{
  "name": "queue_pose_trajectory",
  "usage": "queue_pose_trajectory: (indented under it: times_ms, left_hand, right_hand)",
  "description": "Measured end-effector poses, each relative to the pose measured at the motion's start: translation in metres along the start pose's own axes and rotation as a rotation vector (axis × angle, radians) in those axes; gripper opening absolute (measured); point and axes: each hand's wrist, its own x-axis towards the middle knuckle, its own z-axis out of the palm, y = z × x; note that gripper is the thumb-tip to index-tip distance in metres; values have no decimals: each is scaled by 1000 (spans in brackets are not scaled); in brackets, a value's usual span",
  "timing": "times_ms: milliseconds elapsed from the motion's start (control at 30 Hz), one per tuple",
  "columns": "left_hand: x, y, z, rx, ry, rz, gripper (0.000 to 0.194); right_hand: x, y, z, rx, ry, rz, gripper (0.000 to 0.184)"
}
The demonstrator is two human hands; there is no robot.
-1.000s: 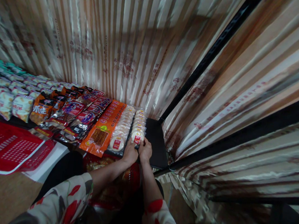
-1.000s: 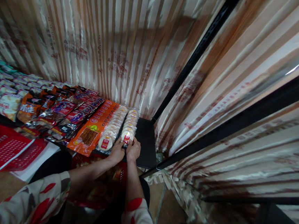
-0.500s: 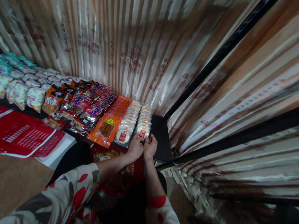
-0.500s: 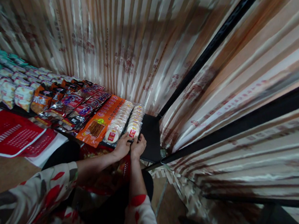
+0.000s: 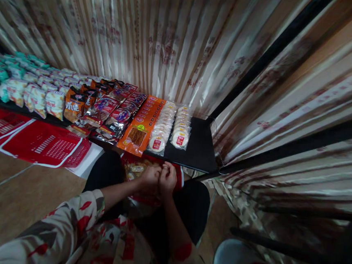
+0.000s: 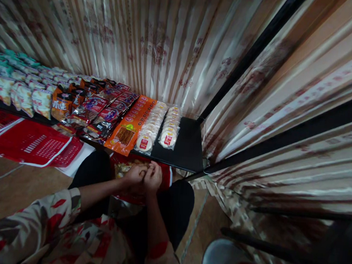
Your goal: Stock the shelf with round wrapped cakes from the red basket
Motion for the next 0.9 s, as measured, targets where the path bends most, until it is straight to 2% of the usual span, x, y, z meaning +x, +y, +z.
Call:
queue_pose_trajectory:
  times_ms: [67,133,233,333,400,567,800,900]
  left_hand:
    - [-10,-25,6,57,-163,-158,25]
    - [-21,-49,11,82,-206,-255,21]
    - [-39,-79,17,106,-220,-398,19]
    - [-49,-98,22,94,-214,-504,19]
    - [-50,-104,26,55,-193,-527,21]
    - [-44,-108,38,-86,-135,-492,28]
    - [-44,-115,50,-375,-114,-456,16]
    - [-43,-119,52,-406,-115,-469,10]
  right_hand:
    - [-16,16,11,-152,-304,35,31]
    - [-29,30,22,-360,-668,79,32]
    - [-41,42,35,-407,-874,79,24]
    - [-48,47,41,-417,-935,67,23]
    - [-50,49,42,-437,-957,69,25]
    - [-50,53,42,-465,-984,67,34]
    - [-49,50,41,-472,-1000,71,43]
    - [-48,50,41,-475,-1004,86,43]
